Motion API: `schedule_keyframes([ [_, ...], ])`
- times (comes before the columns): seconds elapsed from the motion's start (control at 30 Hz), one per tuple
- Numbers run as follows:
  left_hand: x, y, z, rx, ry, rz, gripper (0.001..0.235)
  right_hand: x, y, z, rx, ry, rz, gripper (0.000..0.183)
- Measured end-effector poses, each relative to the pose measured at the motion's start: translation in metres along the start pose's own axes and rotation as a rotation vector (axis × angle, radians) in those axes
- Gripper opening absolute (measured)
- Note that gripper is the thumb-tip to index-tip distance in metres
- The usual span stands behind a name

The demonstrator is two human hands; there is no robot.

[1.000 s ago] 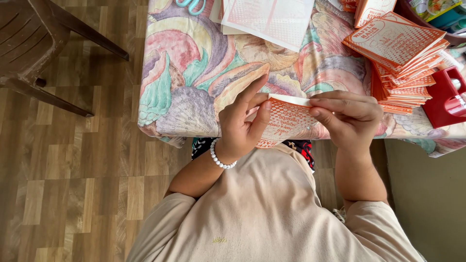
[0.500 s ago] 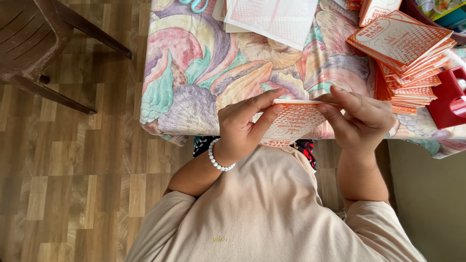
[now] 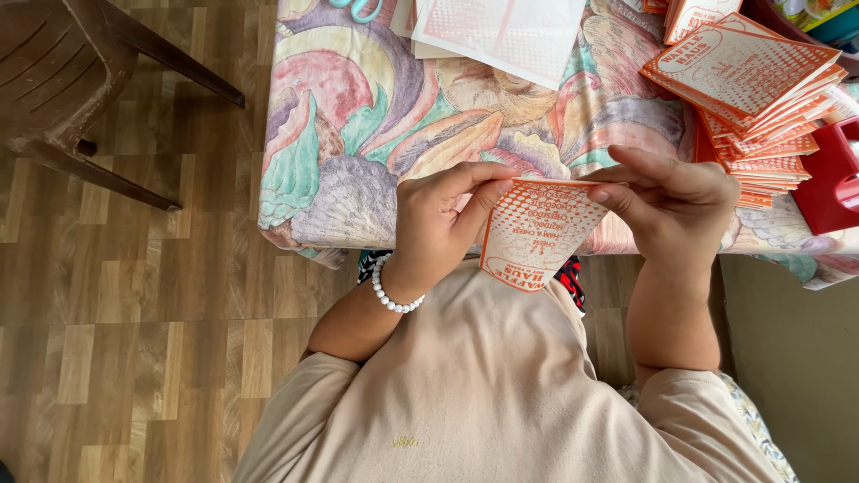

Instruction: Folding and stacking paper waffle bags at a table in a packaging area.

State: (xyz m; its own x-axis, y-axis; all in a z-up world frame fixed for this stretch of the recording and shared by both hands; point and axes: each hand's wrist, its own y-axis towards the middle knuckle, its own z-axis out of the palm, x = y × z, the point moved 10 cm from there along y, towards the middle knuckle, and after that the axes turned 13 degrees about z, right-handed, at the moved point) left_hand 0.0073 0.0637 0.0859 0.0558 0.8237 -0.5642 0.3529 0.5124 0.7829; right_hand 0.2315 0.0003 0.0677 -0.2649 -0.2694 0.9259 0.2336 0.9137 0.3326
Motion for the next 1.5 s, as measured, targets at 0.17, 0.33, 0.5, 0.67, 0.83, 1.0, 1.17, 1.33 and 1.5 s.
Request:
schedule_keyframes([
  [0.17, 0.000, 0.001, 0.004, 0.037, 0.036, 0.087, 0.013, -0.005, 0.009, 0.001, 0.035, -0.063, 0.046, 0.053],
  [0.33, -0.004, 0.002, 0.007, 0.094, 0.019, 0.154, 0.018, -0.011, 0.011, -0.005, 0.047, -0.038, 0.092, 0.052],
  [0.5, -0.004, -0.001, 0.010, 0.124, -0.003, 0.163, 0.017, -0.008, 0.012, -0.003, 0.089, -0.042, 0.096, 0.051],
  [0.67, 0.019, -0.003, 0.006, -0.006, 0.116, 0.080, 0.010, -0.019, 0.035, 0.006, 0.054, -0.021, -0.038, 0.056],
  [0.83, 0.102, -0.022, 0.010, -0.274, 0.018, -0.221, 0.010, 0.015, 0.010, 0.081, -0.220, -0.783, -0.542, 0.045],
  [1.0, 0.139, -0.045, 0.009, -0.405, -0.067, -0.319, 0.013, -0.030, -0.002, 0.133, -0.369, -1.030, -0.729, 0.014],
  [1.17, 0.145, -0.072, -0.006, -0.382, 0.003, -0.394, 0.010, -0.044, 0.002, 0.135, -0.171, -0.998, -0.817, 0.004],
  [1.33, 0.135, -0.074, -0.003, 0.036, 0.382, -0.151, 0.014, -0.045, 0.002, 0.125, 0.132, -0.958, -0.875, 0.010],
  [1.5, 0.131, -0.055, 0.051, 0.586, 0.363, 0.251, 0.036, -0.086, -0.001, 0.124, 0.283, -0.951, -0.790, 0.009],
])
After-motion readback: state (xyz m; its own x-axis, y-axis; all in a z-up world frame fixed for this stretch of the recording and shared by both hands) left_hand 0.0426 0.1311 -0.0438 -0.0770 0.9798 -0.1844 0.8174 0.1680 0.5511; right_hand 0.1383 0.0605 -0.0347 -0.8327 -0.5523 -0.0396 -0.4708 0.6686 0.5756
